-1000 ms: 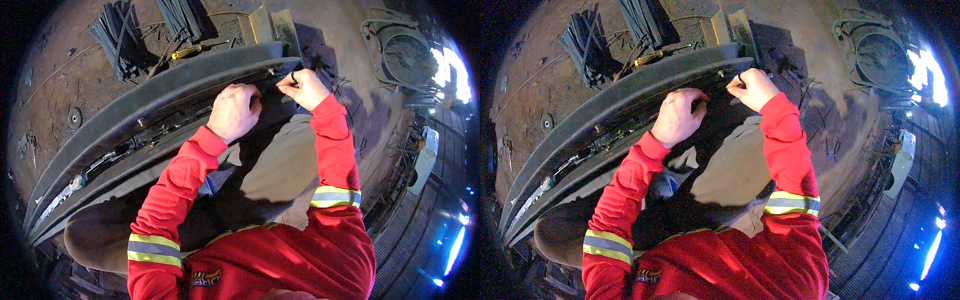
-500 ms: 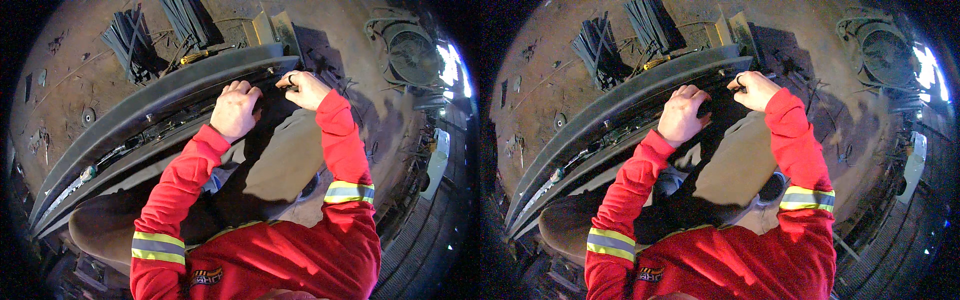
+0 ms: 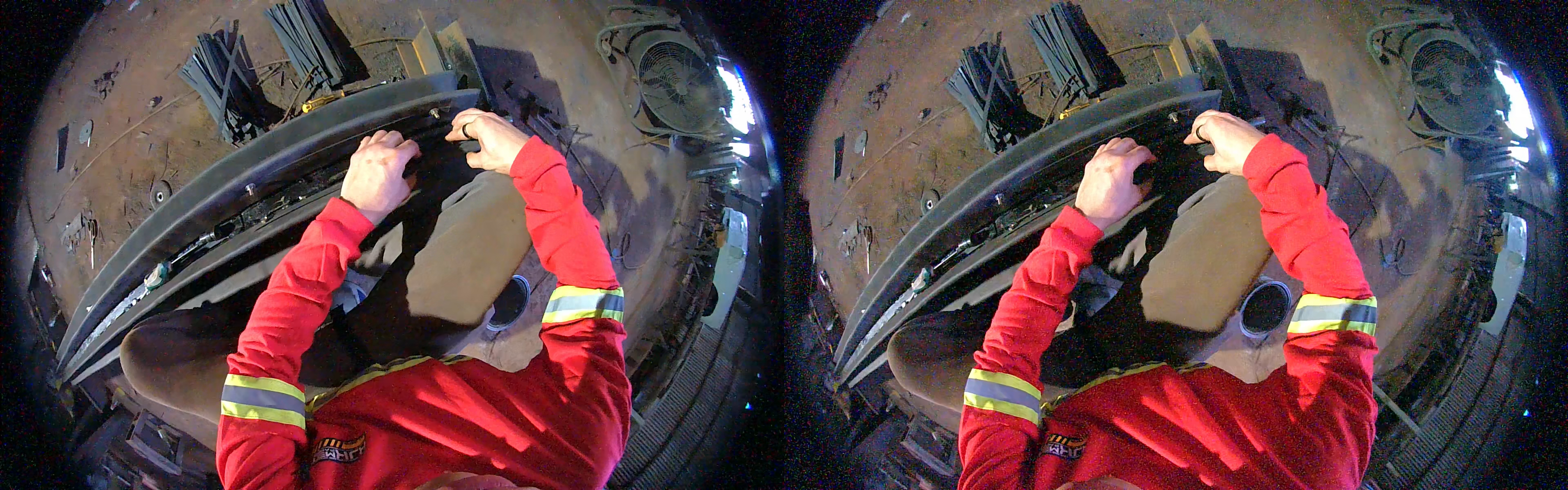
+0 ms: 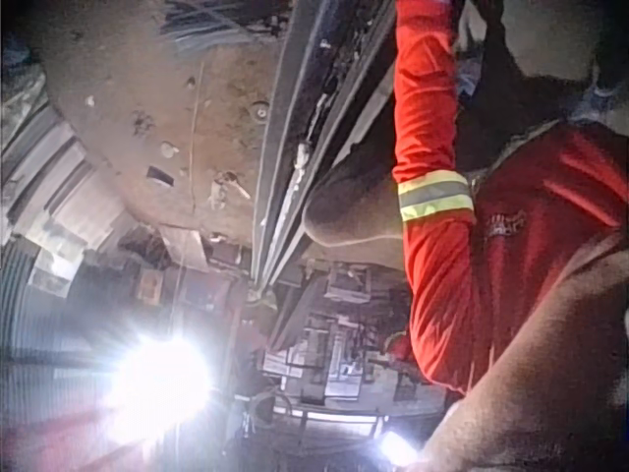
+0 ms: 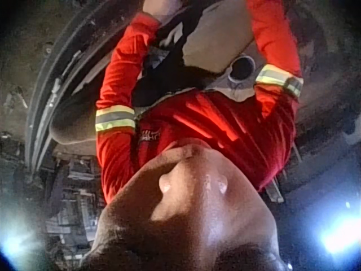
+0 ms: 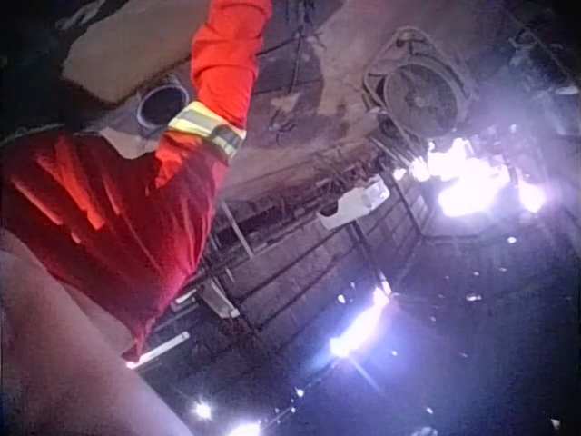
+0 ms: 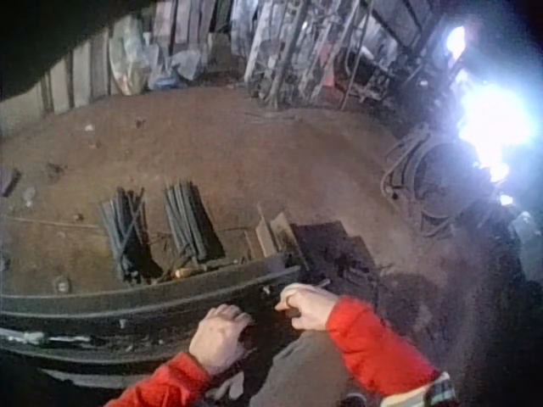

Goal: The person sits on the floor and uses a screwdriver to tighten screws on a long, curved metal frame. They then insert a thin metal strip into a groove along the frame and secure it by hand.

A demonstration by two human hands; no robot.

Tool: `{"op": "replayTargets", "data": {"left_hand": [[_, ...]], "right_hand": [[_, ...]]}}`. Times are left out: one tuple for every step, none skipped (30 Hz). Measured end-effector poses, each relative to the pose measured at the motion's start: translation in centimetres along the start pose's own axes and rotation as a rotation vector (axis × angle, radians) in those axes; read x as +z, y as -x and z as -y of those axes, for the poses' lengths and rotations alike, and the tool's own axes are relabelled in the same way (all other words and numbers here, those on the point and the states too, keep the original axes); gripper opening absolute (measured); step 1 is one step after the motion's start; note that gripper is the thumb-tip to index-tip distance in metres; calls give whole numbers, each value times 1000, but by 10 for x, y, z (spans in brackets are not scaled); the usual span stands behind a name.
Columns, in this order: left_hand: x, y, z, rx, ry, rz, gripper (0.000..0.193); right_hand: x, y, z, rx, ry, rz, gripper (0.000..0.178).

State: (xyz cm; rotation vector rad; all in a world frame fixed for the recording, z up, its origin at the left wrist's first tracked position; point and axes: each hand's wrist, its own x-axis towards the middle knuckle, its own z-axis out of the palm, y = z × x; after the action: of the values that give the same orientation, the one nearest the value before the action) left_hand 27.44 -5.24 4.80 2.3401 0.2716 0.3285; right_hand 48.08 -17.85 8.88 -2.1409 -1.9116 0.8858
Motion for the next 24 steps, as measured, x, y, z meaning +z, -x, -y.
{"op": "replayTargets", "data": {"left_hand": [[0, -1, -1, 0, 0, 2, 36], [0, -1, -1, -6, 5, 8, 35], [0, -1, -2, -12, 10, 14, 35], [1, -1, -2, -19, 15, 19, 34], [3, -2, -3, -26, 10, 17, 35], [1, -2, -3, -33, 2, 17, 35], [0, -1, -2, -43, -7, 14, 36], [-3, 1, -2, -51, -1, 4, 37], [-9, 7, -3, -70, -3, -12, 38], [-20, 18, -1, -110, -24, -23, 39], [-34, 29, 1, -90, -47, -17, 44], [-53, 43, 6, -91, -93, -3, 43], [-77, 57, 11, -93, -149, 12, 43], [-101, 74, 24, -94, -200, -4, 43], [-124, 92, 35, -124, -289, -23, 41], [-143, 107, 44, -199, -333, 27, 40], [-160, 123, 50, -281, -385, 69, 40], [-163, 145, 62, -323, -265, 55, 41], [-160, 164, 72, -353, -137, 38, 42], [-155, 164, 66, -243, -194, 123, 42], [-148, 166, 57, -162, -320, 116, 45], [-146, 164, 56, -167, -316, 97, 45], [-145, 160, 57, -171, -311, 81, 45], [-142, 161, 58, -163, -301, 61, 44]], "right_hand": [[0, 1, 0, 7, -19, -2, 38], [0, 3, -1, 15, -39, -3, 37], [0, 5, -1, 22, -58, -5, 37], [1, 6, -2, 26, -64, -10, 36], [2, 6, -5, 28, -69, -14, 36], [4, 4, -5, 29, -78, -22, 35], [7, 4, -5, 31, -84, -50, 36], [9, 5, -6, 31, -89, -76, 37], [10, 2, -5, 17, -96, -99, 38], [17, 0, -3, -14, -109, -133, 40], [20, 4, -2, -47, -125, -163, 41], [22, 13, 0, 0, -159, -155, 43], [21, 20, 5, 39, -196, -149, 45], [20, 28, 10, 48, -191, -176, 44], [17, 31, 13, 64, -177, -200, 43], [16, 31, 14, 81, -189, -186, 42], [14, 26, 14, 85, -201, -174, 41], [9, 21, 20, 97, -199, -167, 41], [5, 17, 27, 90, -187, -167, 39], [10, 20, 22, 100, -193, -167, 38], [11, 20, 20, 107, -186, -162, 36], [9, 18, 19, 109, -171, -154, 34], [8, 17, 19, 99, -154, -162, 33], [9, 16, 18, 90, -138, -166, 33]]}}
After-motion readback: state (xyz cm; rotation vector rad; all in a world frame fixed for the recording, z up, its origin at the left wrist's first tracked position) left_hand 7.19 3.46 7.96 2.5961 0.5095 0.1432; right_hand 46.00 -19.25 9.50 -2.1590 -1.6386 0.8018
